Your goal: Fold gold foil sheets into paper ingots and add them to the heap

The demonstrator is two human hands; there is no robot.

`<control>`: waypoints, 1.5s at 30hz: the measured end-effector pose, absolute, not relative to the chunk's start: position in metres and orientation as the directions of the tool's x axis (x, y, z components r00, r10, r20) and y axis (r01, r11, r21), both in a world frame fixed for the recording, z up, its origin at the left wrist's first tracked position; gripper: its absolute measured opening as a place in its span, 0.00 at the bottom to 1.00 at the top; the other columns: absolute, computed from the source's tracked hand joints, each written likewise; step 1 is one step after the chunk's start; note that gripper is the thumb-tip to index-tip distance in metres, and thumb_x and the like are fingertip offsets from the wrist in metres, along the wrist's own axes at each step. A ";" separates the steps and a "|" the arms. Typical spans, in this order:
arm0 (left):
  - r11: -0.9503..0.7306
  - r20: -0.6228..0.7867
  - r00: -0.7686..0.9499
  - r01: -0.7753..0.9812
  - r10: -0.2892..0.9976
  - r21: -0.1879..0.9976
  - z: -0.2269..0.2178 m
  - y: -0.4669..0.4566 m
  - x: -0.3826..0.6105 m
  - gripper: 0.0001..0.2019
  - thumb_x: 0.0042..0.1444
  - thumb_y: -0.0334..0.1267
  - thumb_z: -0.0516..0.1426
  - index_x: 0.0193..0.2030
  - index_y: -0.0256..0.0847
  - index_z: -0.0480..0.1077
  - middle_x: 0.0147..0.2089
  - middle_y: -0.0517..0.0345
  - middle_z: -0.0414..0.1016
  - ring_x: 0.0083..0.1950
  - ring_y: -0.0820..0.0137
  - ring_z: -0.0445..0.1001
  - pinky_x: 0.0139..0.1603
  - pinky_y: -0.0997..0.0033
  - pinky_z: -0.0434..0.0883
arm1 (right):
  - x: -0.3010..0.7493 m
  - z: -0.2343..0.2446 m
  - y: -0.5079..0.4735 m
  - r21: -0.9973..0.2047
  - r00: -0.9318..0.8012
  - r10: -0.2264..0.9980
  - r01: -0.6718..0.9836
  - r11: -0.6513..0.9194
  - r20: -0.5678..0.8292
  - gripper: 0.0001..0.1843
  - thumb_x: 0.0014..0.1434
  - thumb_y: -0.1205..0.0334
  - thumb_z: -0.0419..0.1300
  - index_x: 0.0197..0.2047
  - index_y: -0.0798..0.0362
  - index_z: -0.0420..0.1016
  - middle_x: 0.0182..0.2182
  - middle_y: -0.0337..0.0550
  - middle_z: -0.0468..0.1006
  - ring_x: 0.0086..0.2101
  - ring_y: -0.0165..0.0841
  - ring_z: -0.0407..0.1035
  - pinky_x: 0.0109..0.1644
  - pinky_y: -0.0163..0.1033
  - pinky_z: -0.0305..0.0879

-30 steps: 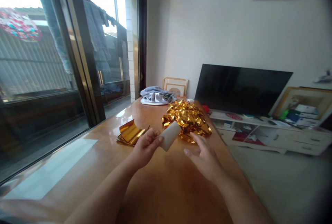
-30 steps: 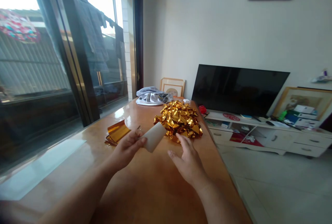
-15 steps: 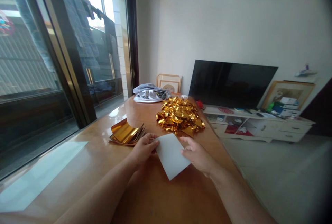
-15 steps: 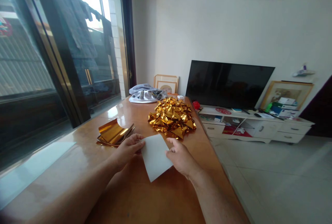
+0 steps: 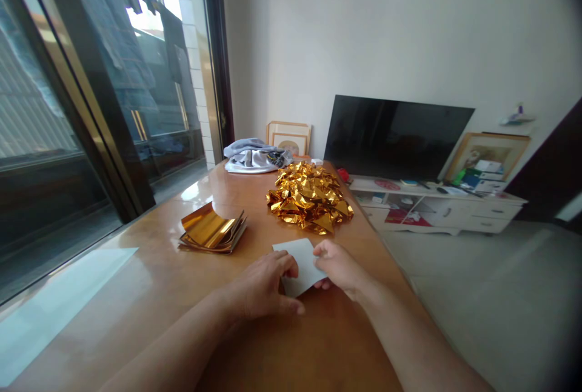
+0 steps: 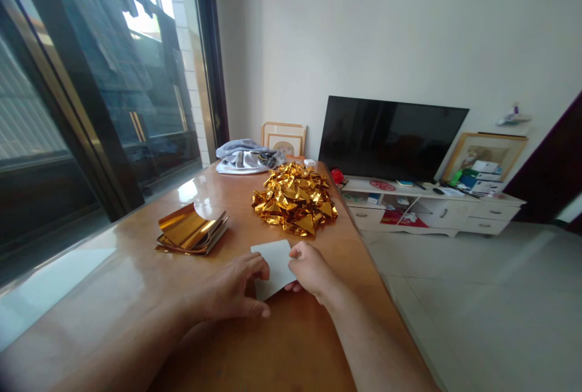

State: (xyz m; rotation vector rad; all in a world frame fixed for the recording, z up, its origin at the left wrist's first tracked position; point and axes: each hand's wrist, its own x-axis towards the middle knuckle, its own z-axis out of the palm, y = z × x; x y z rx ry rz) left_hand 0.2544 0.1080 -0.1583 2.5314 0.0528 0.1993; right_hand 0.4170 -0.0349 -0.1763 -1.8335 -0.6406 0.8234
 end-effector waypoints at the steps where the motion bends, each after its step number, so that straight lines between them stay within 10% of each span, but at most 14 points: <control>1: -0.840 0.111 0.991 -0.001 0.070 0.543 -0.156 0.107 0.254 0.24 0.42 0.50 0.69 0.43 0.42 0.70 0.43 0.58 0.71 0.39 0.67 0.69 0.35 0.71 0.64 | 0.416 -0.175 -0.035 -0.929 0.628 0.732 0.038 -0.369 -0.265 0.10 0.59 0.68 0.53 0.45 0.52 0.62 0.26 0.39 0.77 0.21 0.33 0.75 0.21 0.31 0.64; 6: -0.871 0.134 0.991 -0.060 0.007 0.488 -0.155 0.108 0.254 0.07 0.47 0.33 0.62 0.35 0.42 0.71 0.39 0.57 0.71 0.41 0.66 0.69 0.38 0.71 0.64 | 0.417 -0.176 -0.037 -0.920 0.582 0.753 0.022 -0.391 -0.306 0.09 0.60 0.64 0.53 0.45 0.53 0.64 0.26 0.41 0.78 0.22 0.33 0.75 0.22 0.32 0.64; 17: -0.810 0.230 0.972 -0.172 -0.048 0.560 -0.162 0.115 0.255 0.07 0.51 0.29 0.56 0.28 0.42 0.74 0.36 0.54 0.74 0.39 0.65 0.71 0.40 0.69 0.64 | 0.430 -0.162 -0.055 -0.689 0.381 0.919 0.693 -0.212 0.101 0.07 0.58 0.62 0.57 0.31 0.53 0.74 0.30 0.39 0.77 0.31 0.30 0.69 0.33 0.32 0.60; 31: -0.843 0.127 0.991 -0.032 0.044 0.536 -0.162 0.115 0.252 0.03 0.50 0.32 0.58 0.29 0.42 0.73 0.30 0.59 0.72 0.30 0.70 0.66 0.30 0.72 0.56 | 0.427 -0.160 -0.062 -0.692 0.144 0.987 0.705 -0.155 -0.075 0.05 0.55 0.63 0.62 0.29 0.52 0.76 0.28 0.37 0.76 0.32 0.32 0.69 0.37 0.33 0.61; 45: -0.809 0.114 0.981 0.059 0.154 0.585 -0.170 0.120 0.254 0.08 0.55 0.38 0.56 0.27 0.41 0.73 0.28 0.58 0.73 0.28 0.71 0.65 0.29 0.72 0.56 | 0.433 -0.166 -0.062 -0.652 0.292 0.946 0.691 -0.313 -0.144 0.10 0.57 0.57 0.60 0.28 0.54 0.73 0.25 0.35 0.74 0.26 0.28 0.64 0.28 0.31 0.54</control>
